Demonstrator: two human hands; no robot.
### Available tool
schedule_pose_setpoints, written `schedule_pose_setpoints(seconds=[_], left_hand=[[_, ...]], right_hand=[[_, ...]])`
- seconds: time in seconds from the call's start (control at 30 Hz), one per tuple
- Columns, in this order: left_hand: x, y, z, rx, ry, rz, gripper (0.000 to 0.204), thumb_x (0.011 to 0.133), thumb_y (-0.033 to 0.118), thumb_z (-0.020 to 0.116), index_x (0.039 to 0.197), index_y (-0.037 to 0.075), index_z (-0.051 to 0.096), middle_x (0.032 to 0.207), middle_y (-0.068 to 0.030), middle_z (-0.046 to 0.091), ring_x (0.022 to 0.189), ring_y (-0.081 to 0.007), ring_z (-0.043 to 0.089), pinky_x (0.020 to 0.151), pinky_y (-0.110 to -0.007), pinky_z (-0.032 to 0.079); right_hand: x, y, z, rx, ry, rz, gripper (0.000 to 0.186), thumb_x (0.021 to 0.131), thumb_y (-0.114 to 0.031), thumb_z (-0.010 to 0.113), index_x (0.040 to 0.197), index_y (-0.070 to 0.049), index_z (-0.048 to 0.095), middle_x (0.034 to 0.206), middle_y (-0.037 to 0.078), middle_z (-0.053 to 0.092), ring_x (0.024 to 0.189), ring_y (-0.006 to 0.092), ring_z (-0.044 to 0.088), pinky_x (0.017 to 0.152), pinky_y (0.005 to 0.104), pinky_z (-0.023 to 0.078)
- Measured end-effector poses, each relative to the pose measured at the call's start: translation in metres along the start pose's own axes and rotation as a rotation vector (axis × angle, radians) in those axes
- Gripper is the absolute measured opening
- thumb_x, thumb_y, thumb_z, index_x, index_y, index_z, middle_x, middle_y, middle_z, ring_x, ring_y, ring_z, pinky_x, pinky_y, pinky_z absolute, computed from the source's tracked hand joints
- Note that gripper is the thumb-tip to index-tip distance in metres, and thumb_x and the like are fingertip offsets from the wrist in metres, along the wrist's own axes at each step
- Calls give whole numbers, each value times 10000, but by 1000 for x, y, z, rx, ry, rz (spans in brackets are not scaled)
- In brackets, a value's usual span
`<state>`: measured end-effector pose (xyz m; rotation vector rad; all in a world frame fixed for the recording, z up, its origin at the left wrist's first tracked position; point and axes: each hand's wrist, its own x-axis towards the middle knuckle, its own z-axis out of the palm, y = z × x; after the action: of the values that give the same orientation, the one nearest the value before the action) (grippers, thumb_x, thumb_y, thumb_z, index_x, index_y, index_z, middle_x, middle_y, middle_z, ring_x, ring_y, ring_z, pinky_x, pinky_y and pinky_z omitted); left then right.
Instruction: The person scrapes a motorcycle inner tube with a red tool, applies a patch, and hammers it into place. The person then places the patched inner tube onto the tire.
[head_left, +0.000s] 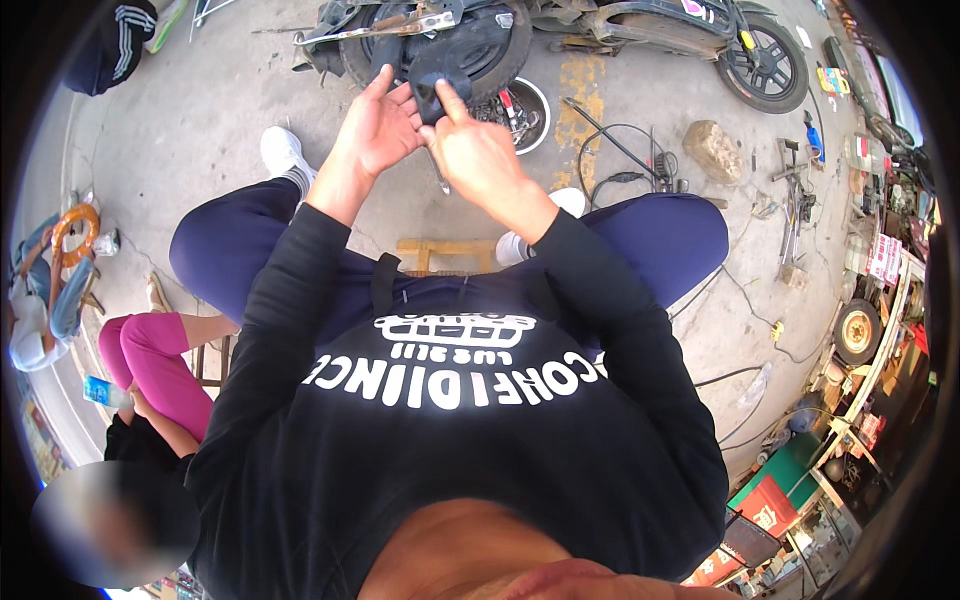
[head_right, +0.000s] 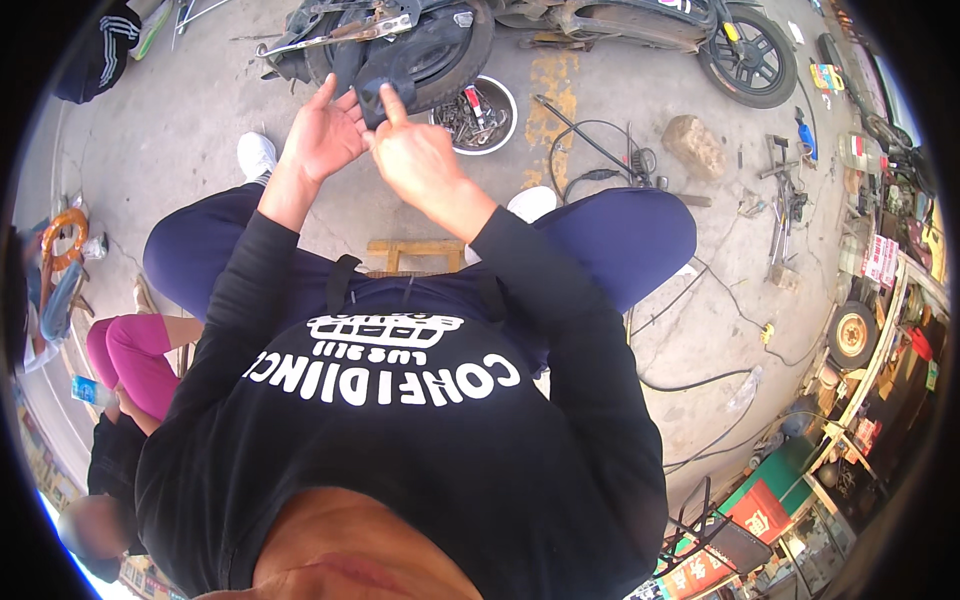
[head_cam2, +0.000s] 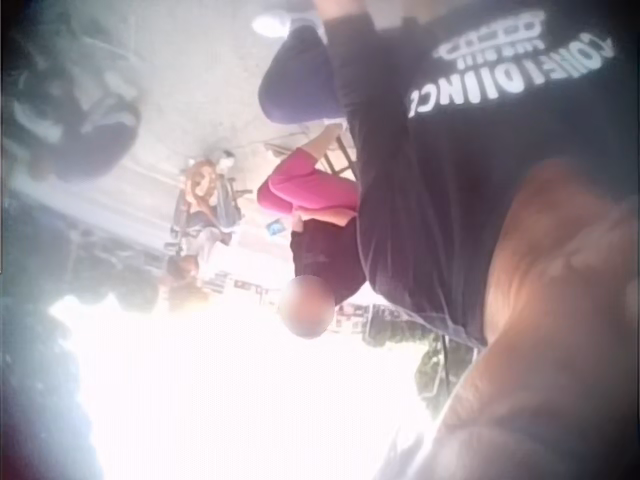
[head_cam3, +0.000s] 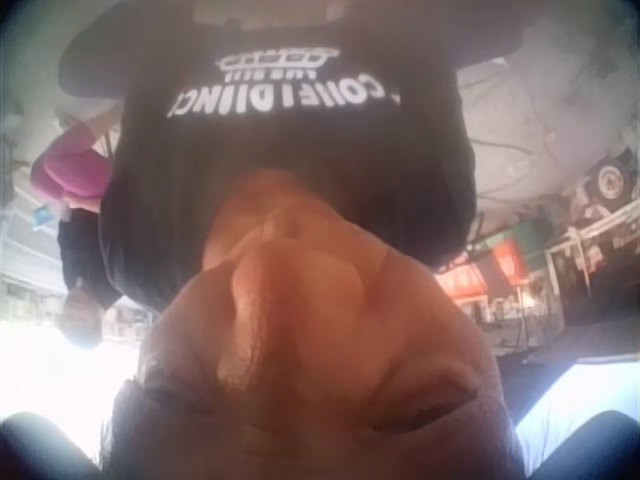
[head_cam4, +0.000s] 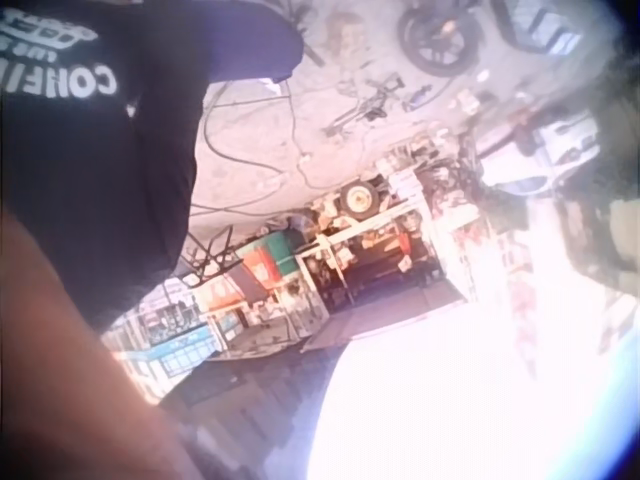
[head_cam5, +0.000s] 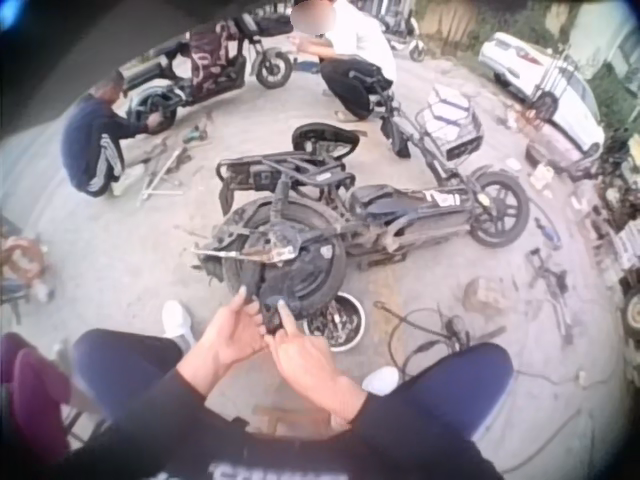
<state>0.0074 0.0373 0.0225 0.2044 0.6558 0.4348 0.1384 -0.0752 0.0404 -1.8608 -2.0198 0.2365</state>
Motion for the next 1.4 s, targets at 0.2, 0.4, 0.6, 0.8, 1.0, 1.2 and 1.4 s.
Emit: schedule_pose_setpoints(seconds=[0.2, 0.4, 0.6, 0.8, 1.0, 1.2, 1.4], left_hand=[[1, -4, -1, 19, 22, 5, 672, 994, 554, 336, 1345, -8, 447, 1311, -145, 560, 1214, -311, 538, 1063, -491, 375], [4, -6, -11, -3, -12, -15, 634, 989, 537, 382, 1341, 15, 453, 1319, -123, 559, 1180, -283, 556, 1031, -458, 405], [2, -7, -7, 39, -3, 0, 650, 995, 552, 348, 1306, 0, 495, 1287, -132, 581, 1156, -288, 577, 1010, -474, 421], [3, -4, -7, 65, -39, 14, 646, 991, 556, 364, 1322, 12, 477, 1284, -116, 588, 1118, -267, 597, 964, -436, 446], [3, -8, -7, 101, 9, 21, 692, 983, 577, 362, 1324, -16, 468, 1306, -137, 564, 1172, -296, 570, 1025, -502, 406], [5, -10, -10, 114, 42, 38, 691, 979, 589, 354, 1308, -4, 489, 1285, -136, 580, 1152, -297, 580, 1020, -497, 413], [5, -9, -10, 77, 2, 16, 668, 982, 562, 387, 1325, -6, 467, 1295, -121, 575, 1143, -275, 582, 1004, -439, 437]], right_hand=[[-2, -9, 3, 29, -19, -40, 330, 904, -272, 581, 773, 18, 666, 1278, 293, 548, 586, 279, 677, 509, 398, 538], [-9, -10, 5, 11, -27, -52, 339, 911, -263, 568, 736, 15, 652, 1269, 320, 539, 598, 287, 682, 529, 399, 543], [-4, 1, 6, -29, -12, -24, 325, 915, -241, 563, 737, 21, 634, 1256, 288, 563, 579, 305, 666, 534, 396, 542], [9, 9, 6, -18, 18, -8, 338, 898, -259, 575, 730, 21, 665, 1260, 316, 549, 594, 285, 682, 526, 387, 544], [4, 3, 8, -28, -29, -22, 314, 911, -239, 584, 754, 25, 647, 1265, 246, 578, 581, 305, 665, 541, 392, 546], [-8, -9, 7, 39, -11, -67, 329, 931, -232, 555, 763, 32, 653, 1245, 240, 589, 569, 322, 656, 536, 403, 543], [-7, -3, 3, 30, -55, -1, 348, 912, -267, 565, 756, 29, 662, 1263, 276, 567, 601, 326, 671, 565, 407, 544]])
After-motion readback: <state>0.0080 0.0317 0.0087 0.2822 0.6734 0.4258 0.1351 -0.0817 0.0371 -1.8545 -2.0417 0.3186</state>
